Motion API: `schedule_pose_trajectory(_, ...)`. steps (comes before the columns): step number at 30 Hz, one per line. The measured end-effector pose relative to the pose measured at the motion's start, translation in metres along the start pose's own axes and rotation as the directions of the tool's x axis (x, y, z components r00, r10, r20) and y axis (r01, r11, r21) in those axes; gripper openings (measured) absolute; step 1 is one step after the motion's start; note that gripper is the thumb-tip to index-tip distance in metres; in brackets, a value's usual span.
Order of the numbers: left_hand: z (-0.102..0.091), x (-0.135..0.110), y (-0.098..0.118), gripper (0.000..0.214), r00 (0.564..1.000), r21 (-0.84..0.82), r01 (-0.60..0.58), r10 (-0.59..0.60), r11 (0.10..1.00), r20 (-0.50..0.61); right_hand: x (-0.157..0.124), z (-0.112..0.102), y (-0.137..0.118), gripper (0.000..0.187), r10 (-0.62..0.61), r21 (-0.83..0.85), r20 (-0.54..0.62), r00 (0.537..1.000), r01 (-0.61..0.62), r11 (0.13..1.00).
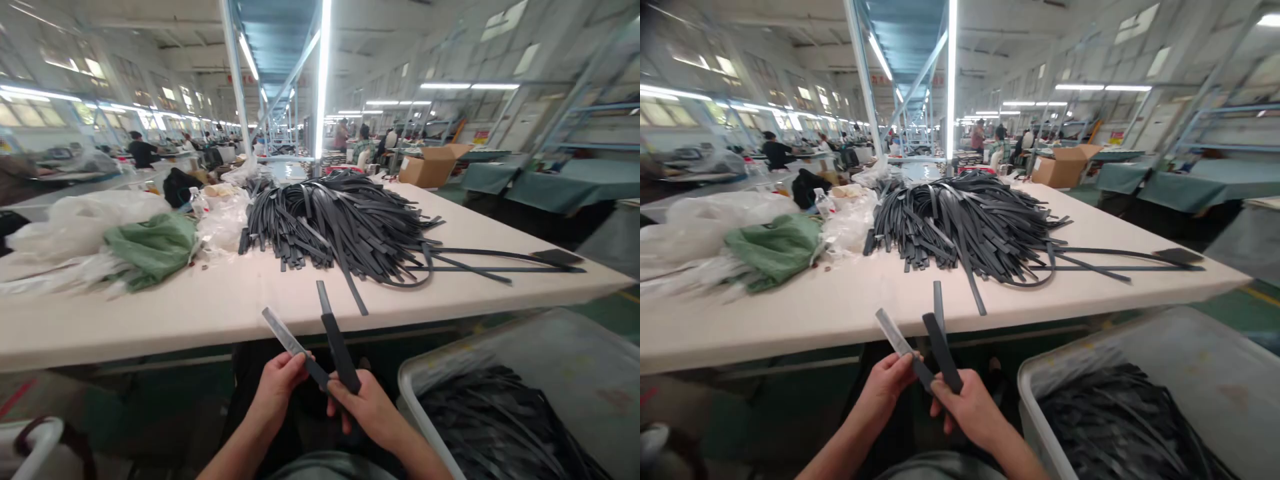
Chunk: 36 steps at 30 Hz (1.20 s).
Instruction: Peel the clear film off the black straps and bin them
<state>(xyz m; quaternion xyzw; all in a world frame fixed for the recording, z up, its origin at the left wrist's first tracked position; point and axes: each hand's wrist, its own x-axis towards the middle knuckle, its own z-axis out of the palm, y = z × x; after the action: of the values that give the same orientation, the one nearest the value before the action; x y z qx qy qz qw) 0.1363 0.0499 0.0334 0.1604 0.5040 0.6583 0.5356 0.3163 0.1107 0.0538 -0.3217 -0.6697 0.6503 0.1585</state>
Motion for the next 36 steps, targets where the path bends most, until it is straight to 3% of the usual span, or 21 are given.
schedule_pose_trajectory(4,-0.008,-0.001,0.003,0.044,0.997,-0.036,-0.016,0.013,0.999,-0.076,-0.009,-0.005,0.012,0.061,0.110,-0.097,-0.003,0.994,-0.110,0.989)
schedule_pose_trajectory(7,0.004,-0.013,-0.009,0.041,0.997,-0.024,0.041,-0.039,0.999,0.072,-0.006,-0.001,0.011,0.063,0.060,-0.139,-0.067,0.996,-0.069,0.988)
schedule_pose_trajectory(9,0.011,-0.020,-0.015,0.038,0.988,-0.004,0.040,-0.039,0.999,0.151,-0.007,-0.001,0.008,0.061,0.013,-0.139,-0.050,0.999,-0.020,0.990)
schedule_pose_trajectory(12,0.011,-0.021,-0.012,0.038,0.999,-0.017,-0.016,0.017,1.000,0.044,-0.018,-0.009,0.009,0.059,0.069,-0.111,0.044,0.997,-0.063,0.992)
schedule_pose_trajectory(15,0.008,-0.021,-0.010,0.038,0.998,-0.042,-0.037,0.035,0.998,-0.046,-0.030,-0.012,0.013,0.062,0.169,-0.137,0.025,0.985,-0.164,0.977)
schedule_pose_trajectory(20,0.022,-0.031,-0.023,0.036,0.972,0.009,0.075,-0.075,0.997,0.223,-0.023,-0.004,0.007,0.062,0.056,-0.146,-0.051,0.997,-0.063,0.987)
schedule_pose_trajectory(21,0.024,-0.032,-0.025,0.035,0.973,0.017,0.063,-0.065,0.998,0.223,-0.023,-0.005,0.007,0.061,0.054,-0.131,-0.036,0.998,-0.058,0.990)
schedule_pose_trajectory(24,0.019,-0.029,-0.023,0.034,0.998,0.009,-0.022,0.021,1.000,0.053,-0.034,-0.013,0.016,0.059,0.122,-0.106,0.042,0.992,-0.117,0.987)
schedule_pose_trajectory(26,0.015,-0.027,-0.023,0.034,1.000,-0.010,-0.025,0.025,1.000,-0.003,-0.043,-0.017,0.025,0.061,0.175,-0.116,0.044,0.984,-0.169,0.979)
schedule_pose_trajectory(31,0.023,-0.039,-0.031,0.035,0.983,0.021,0.055,-0.058,0.998,0.175,-0.040,-0.014,0.028,0.067,0.144,-0.173,-0.080,0.986,-0.156,0.973)
schedule_pose_trajectory(36,0.027,-0.047,-0.036,0.031,0.975,0.128,0.080,-0.104,0.989,0.196,-0.051,-0.023,0.037,0.063,0.177,-0.182,0.011,0.984,-0.172,0.968)
